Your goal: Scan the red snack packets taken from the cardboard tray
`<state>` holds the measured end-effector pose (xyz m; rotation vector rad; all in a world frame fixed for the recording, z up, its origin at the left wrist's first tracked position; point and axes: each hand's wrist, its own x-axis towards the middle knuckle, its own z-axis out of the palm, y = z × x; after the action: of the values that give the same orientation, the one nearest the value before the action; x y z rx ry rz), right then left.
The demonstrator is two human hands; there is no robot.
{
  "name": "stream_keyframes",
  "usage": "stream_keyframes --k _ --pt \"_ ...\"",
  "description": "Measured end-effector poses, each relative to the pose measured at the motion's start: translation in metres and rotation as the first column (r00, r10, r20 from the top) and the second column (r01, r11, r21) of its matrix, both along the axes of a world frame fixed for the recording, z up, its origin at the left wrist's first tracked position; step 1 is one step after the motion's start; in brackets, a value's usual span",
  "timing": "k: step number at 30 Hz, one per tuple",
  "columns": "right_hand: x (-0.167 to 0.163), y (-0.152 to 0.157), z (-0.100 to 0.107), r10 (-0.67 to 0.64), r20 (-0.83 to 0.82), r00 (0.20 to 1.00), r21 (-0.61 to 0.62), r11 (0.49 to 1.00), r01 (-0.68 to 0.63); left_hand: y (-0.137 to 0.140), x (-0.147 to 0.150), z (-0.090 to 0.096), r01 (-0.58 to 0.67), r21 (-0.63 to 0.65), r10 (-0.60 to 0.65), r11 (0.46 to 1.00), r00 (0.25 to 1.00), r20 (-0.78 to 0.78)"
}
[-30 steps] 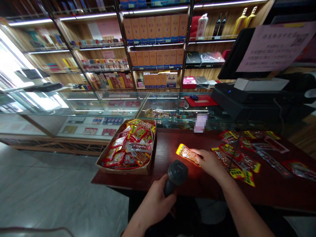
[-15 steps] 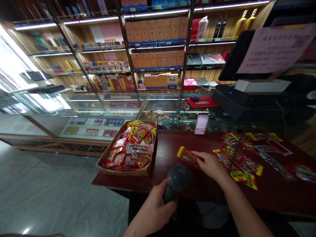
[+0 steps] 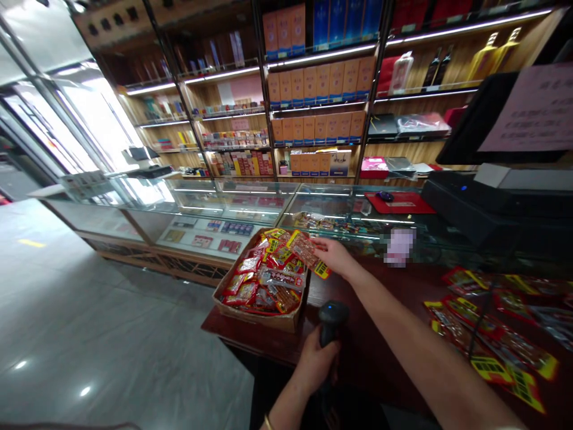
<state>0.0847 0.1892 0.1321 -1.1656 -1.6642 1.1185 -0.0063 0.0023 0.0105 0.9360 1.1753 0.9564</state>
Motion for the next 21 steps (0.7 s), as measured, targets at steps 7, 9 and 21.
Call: stream_keyframes --k 7,9,21 --pt "-0.064 -0.015 0.027 0.428 0.361 0.829 0.124 0.859 -0.497 0.001 -0.003 -0.004 -0.051 -0.012 0.052 0.999 0.998 0.023" --pt "-0.072 -0.033 0.025 0.434 0.500 0.749 0.155 0.806 -0.571 0.001 -0.002 -0.007 -0.042 -0.023 0.043 0.999 0.998 0.039" --pt "-0.083 -0.097 0.009 0.025 0.812 0.583 0.367 0.755 -0.543 0.002 0.000 -0.008 -0.056 0.030 0.057 0.998 0.998 -0.035"
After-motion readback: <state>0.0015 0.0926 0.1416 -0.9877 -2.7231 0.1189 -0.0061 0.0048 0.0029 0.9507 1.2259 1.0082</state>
